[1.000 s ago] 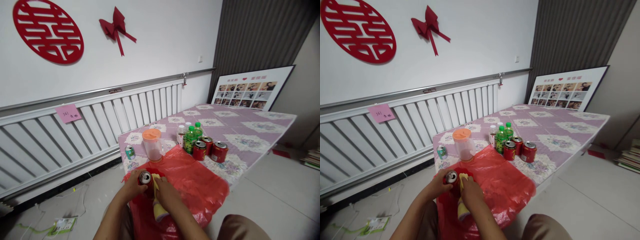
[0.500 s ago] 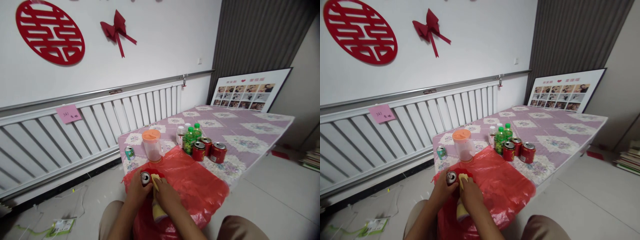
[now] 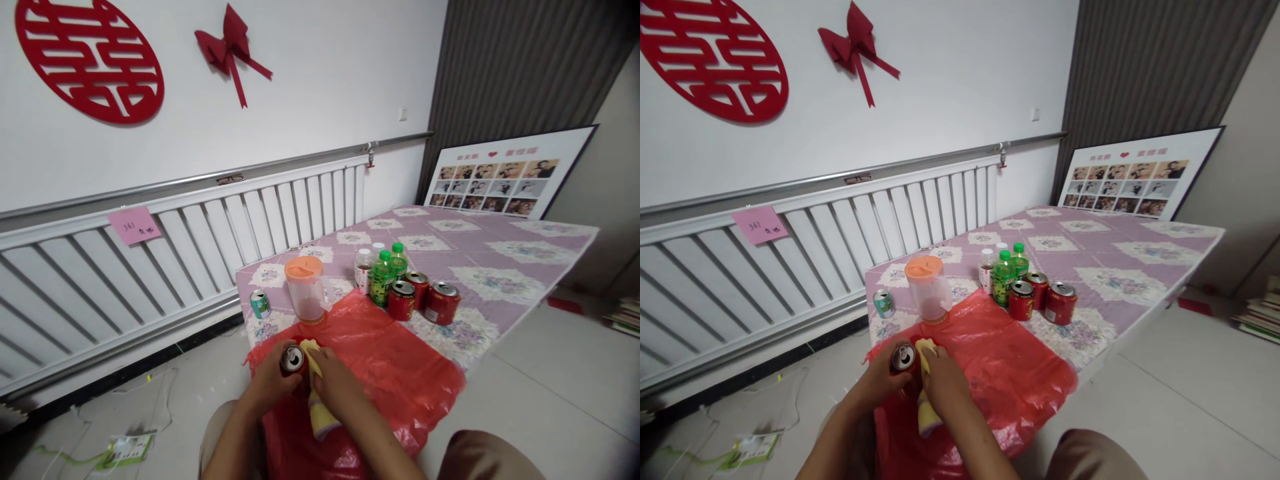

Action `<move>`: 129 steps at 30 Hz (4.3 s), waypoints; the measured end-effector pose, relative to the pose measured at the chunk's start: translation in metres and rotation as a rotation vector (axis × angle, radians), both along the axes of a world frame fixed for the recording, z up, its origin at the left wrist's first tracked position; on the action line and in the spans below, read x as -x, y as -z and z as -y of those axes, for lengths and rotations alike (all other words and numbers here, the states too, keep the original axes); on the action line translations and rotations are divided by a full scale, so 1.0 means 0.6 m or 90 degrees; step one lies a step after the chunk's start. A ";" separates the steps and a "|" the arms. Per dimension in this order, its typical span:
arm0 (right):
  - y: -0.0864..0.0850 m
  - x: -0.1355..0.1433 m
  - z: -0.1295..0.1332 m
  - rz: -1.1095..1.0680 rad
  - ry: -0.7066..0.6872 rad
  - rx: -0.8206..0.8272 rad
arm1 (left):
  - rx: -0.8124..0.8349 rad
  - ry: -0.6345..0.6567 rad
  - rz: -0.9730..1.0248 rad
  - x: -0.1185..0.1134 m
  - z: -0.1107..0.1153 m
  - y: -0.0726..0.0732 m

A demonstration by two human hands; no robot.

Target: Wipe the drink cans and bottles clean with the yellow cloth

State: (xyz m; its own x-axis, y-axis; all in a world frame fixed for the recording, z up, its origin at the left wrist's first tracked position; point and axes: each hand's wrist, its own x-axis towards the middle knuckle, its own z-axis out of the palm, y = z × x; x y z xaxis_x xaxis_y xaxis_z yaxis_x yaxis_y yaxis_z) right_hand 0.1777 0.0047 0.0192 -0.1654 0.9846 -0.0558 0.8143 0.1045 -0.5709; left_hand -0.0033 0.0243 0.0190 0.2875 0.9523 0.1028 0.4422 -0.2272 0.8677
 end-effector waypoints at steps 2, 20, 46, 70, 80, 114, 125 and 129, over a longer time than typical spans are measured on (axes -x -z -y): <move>0.007 -0.001 -0.002 0.003 -0.002 0.015 | 0.002 -0.007 -0.014 0.000 0.001 -0.003; -0.005 -0.001 -0.015 0.013 -0.040 0.039 | 0.007 -0.027 -0.008 -0.004 0.001 0.001; -0.028 0.018 0.090 0.043 -0.067 0.017 | -0.032 -0.189 -0.059 -0.035 0.007 0.010; -0.038 -0.107 0.102 -0.194 -0.126 0.034 | -0.019 -0.189 -0.044 -0.035 0.010 0.008; 0.017 -0.180 0.030 -0.183 0.062 -0.126 | -0.018 -0.200 -0.052 -0.035 0.009 0.009; 0.084 -0.125 0.005 0.312 0.115 -0.055 | -0.114 -0.235 -0.048 -0.031 0.004 0.070; 0.119 -0.136 0.000 0.273 0.132 -0.130 | -0.113 -0.248 -0.024 -0.051 0.024 0.065; 0.114 -0.135 0.002 0.251 0.137 -0.140 | -0.108 -0.245 -0.022 -0.051 0.027 0.063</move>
State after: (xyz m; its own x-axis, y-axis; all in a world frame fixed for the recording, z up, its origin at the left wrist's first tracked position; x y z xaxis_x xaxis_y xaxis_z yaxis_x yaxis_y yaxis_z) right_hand 0.2585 0.0033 -0.0489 0.0340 0.9896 0.1401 0.9802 -0.0056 -0.1980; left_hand 0.0272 0.0081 -0.0186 -0.0792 0.9614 0.2635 0.5508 -0.1781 0.8154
